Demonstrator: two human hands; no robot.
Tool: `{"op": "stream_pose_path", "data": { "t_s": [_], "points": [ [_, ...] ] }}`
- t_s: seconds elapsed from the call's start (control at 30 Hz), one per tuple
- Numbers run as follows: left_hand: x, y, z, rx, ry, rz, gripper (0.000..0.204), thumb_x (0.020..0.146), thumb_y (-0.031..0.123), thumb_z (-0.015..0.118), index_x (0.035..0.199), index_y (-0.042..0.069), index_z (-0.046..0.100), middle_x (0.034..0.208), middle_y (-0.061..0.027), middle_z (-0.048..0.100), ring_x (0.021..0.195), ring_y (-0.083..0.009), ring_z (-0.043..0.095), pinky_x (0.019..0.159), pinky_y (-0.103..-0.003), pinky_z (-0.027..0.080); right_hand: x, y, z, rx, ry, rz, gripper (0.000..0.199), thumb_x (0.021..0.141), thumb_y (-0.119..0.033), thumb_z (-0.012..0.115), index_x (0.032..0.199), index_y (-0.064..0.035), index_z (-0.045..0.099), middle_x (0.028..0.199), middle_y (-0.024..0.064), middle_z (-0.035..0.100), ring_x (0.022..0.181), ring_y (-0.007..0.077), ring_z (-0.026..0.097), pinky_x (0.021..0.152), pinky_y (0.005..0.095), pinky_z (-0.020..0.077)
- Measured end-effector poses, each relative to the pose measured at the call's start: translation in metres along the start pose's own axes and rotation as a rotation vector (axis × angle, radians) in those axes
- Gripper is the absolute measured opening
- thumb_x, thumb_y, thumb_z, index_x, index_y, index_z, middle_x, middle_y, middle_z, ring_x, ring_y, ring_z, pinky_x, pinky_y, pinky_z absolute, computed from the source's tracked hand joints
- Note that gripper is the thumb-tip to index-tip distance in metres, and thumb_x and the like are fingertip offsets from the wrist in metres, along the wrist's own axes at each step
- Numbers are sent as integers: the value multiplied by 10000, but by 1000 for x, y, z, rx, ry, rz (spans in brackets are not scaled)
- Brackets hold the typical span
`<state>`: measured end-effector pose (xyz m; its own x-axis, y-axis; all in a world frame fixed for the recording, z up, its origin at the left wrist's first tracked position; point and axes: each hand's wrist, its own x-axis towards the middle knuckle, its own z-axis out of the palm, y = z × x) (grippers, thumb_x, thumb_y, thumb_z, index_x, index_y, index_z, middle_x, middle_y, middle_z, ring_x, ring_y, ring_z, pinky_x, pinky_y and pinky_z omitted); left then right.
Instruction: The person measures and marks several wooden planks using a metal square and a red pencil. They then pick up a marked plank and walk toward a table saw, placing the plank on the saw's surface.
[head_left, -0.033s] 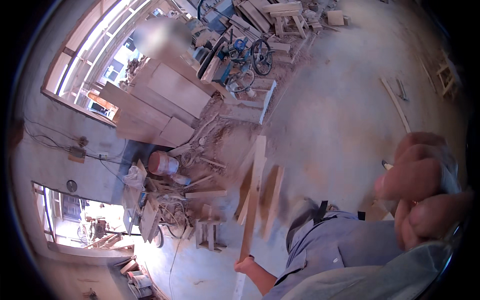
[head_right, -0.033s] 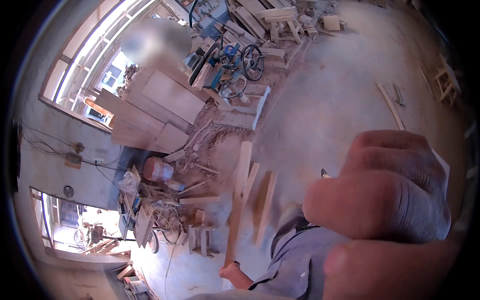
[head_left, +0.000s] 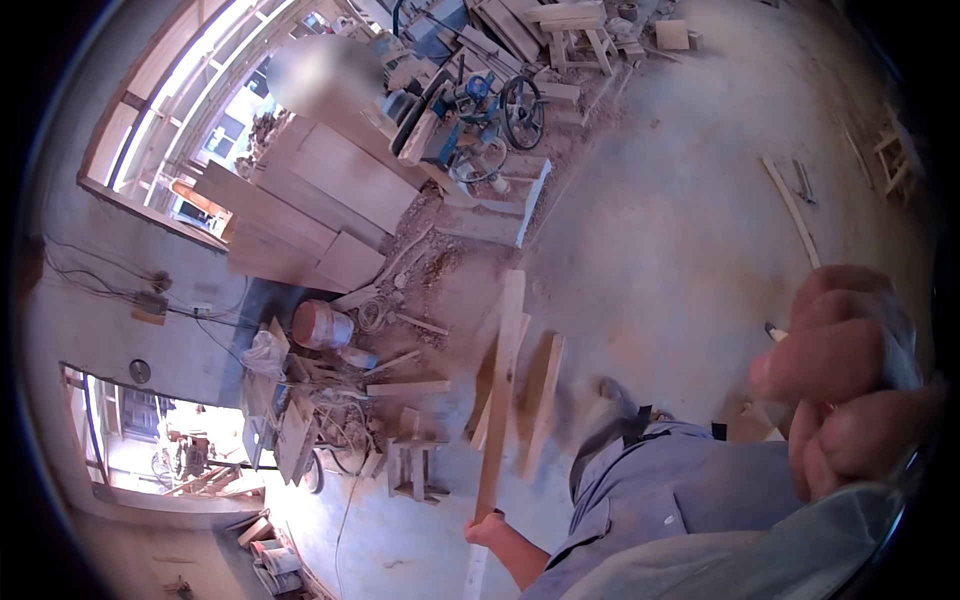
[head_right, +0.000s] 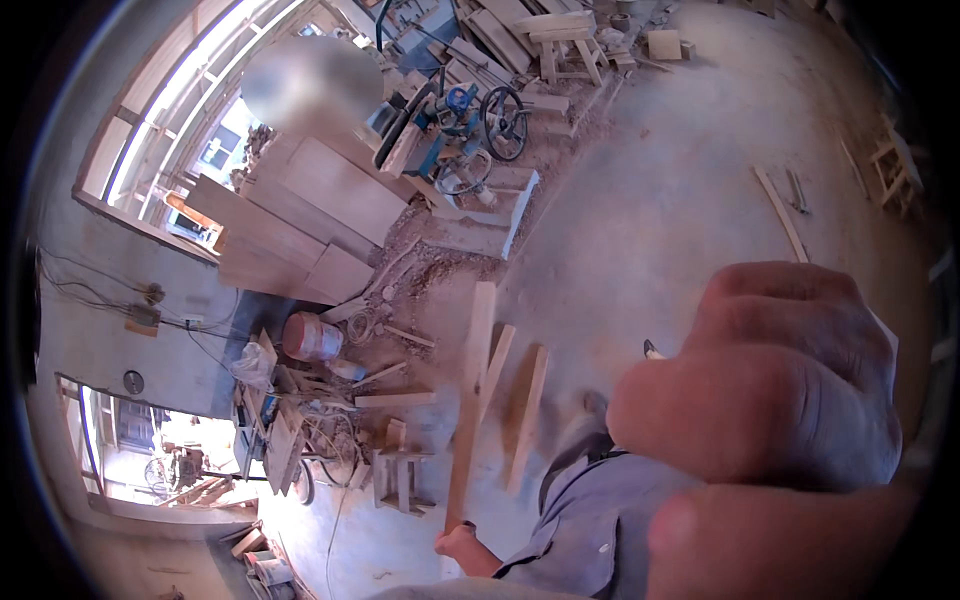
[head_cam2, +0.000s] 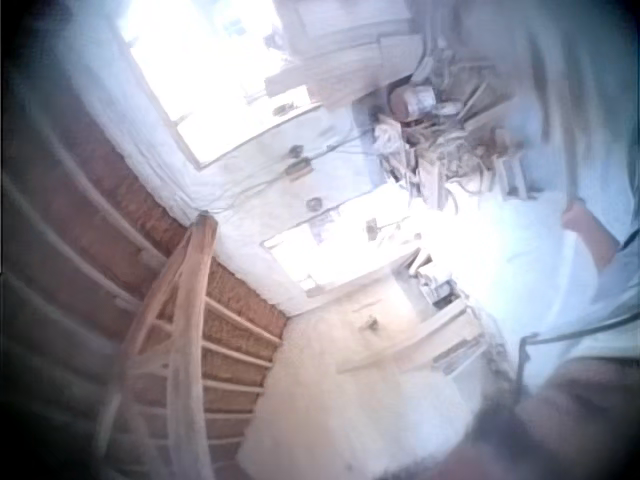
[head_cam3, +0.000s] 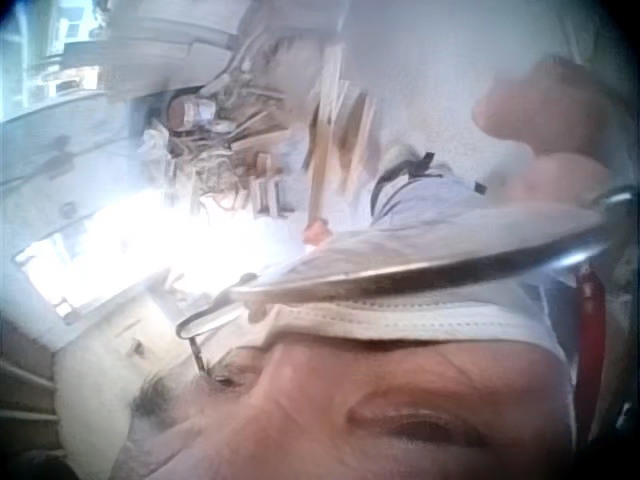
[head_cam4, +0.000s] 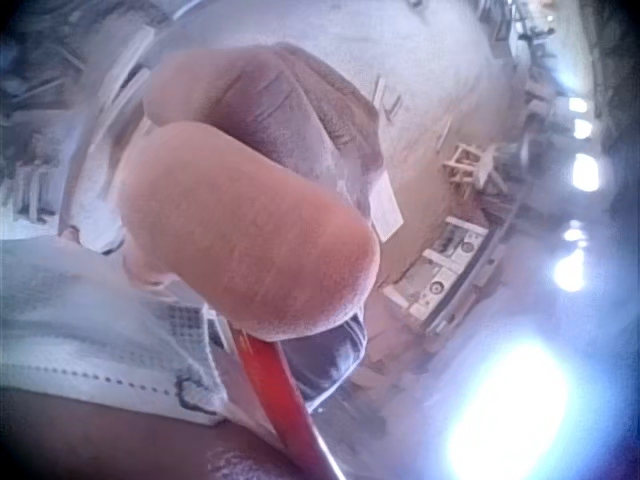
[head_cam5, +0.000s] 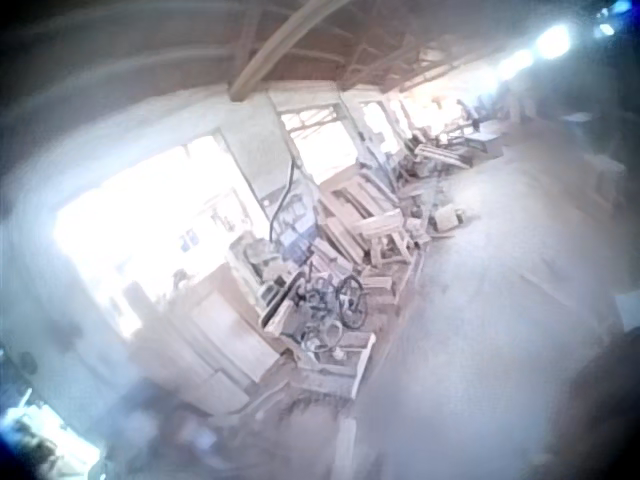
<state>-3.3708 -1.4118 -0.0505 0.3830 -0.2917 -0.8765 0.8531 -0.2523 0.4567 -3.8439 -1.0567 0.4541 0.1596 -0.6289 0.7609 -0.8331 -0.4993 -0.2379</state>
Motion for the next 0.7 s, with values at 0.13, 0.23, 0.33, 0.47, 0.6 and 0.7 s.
{"op": "stream_pose_path", "data": {
  "t_s": [0.13, 0.23, 0.33, 0.47, 0.6, 0.7],
  "points": [
    [-24, -64, 53, -32, 89, 146, 489, 728, 220, 569, 1209, 129, 591, 1304, -98, 560, 1152, -317, 525, 919, -520, 424, 10, 82, 3, 34, -50, 45, 159, 906, -144, 675, 937, -114, 523, 839, 82, 632, 606, 177, 546, 561, 320, 427],
    [14, -96, 78, 210, -88, 282, 480, 747, 229, 571, 1215, 121, 586, 1300, -110, 559, 1135, -323, 532, 913, -533, 430, 32, 150, -1, 79, -98, 80, 165, 895, -140, 684, 921, -118, 523, 826, 74, 631, 600, 180, 545, 552, 322, 419],
    [-9, -149, 143, 147, -128, 148, 479, 763, 239, 575, 1228, 125, 572, 1291, -121, 560, 1146, -326, 535, 914, -539, 437, 59, 201, -4, 53, -141, 116, 173, 884, -136, 694, 906, -122, 523, 814, 65, 631, 593, 182, 545, 544, 323, 411],
    [-26, -174, 210, 12, -63, 160, 496, 762, 244, 589, 1242, 125, 547, 1276, -126, 575, 1181, -331, 541, 917, -541, 447, 52, 297, 29, 75, -60, 311, 184, 870, -131, 706, 885, -127, 523, 796, 55, 629, 584, 186, 544, 533, 325, 400],
    [-87, -240, 302, -97, 91, 196, 518, 744, 236, 598, 1246, 132, 524, 1267, -136, 578, 1187, -351, 553, 933, -545, 451, -28, 399, 107, -75, 199, 799, 166, 915, -96, 645, 815, -76, 514, 727, 77, 607, 554, 210, 554, 546, 342, 436],
    [-81, -259, 346, -132, -21, 245, 526, 733, 224, 604, 1243, 139, 512, 1262, -139, 569, 1170, -359, 563, 930, -546, 458, -128, 477, 144, 145, 241, 1290, 87, 952, -92, 550, 931, -12, 523, 686, 97, 604, 557, 207, 592, 534, 350, 470]
  ]
}}
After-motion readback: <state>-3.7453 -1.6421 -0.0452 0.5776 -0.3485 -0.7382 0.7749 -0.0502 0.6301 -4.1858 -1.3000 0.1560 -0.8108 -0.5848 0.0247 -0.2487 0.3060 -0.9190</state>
